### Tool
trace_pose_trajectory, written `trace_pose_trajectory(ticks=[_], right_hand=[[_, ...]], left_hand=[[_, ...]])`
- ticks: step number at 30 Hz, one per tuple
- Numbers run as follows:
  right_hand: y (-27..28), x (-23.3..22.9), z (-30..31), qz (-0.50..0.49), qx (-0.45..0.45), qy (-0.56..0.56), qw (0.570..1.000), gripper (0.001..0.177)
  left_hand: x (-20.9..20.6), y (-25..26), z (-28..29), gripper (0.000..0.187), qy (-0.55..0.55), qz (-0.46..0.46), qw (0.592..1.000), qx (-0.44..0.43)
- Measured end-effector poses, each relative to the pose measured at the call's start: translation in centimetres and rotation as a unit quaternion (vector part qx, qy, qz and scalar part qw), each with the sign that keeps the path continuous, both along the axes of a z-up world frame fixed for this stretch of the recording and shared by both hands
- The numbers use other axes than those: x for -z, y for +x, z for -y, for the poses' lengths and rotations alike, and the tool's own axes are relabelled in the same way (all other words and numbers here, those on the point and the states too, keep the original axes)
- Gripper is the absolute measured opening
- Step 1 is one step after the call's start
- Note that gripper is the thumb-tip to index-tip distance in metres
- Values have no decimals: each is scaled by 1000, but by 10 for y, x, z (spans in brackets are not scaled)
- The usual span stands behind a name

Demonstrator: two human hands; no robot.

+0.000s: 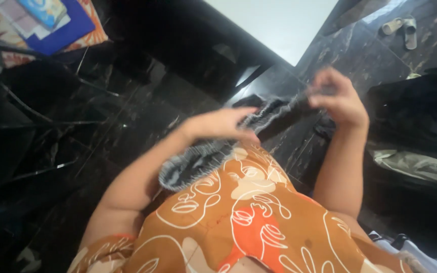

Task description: Folding a pair of jeans and placing them on a pile.

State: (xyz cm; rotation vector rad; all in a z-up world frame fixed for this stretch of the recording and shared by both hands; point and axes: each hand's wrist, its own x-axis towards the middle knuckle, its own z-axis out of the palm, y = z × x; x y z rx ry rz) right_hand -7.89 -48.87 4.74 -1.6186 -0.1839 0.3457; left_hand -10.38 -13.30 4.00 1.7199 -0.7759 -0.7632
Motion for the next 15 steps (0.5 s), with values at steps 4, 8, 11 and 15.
trace_pose_trajectory(ticks=[4, 8, 11, 15], right_hand=[[24, -20, -57, 34, 89, -68, 993, 47], [26, -15, -108, 320, 223, -171, 905, 39], [-4, 14, -139, 400, 259, -228, 849, 29], [-44, 26, -184, 164, 112, 20, 980, 42]], left_hand=[[-19, -2, 6, 67, 163, 84, 982, -35], [-2, 55, -16, 26, 14, 34, 980, -198], [11, 86, -26, 20, -156, -177, 933, -273], [-18, 90, -13, 24, -290, -227, 882, -295]])
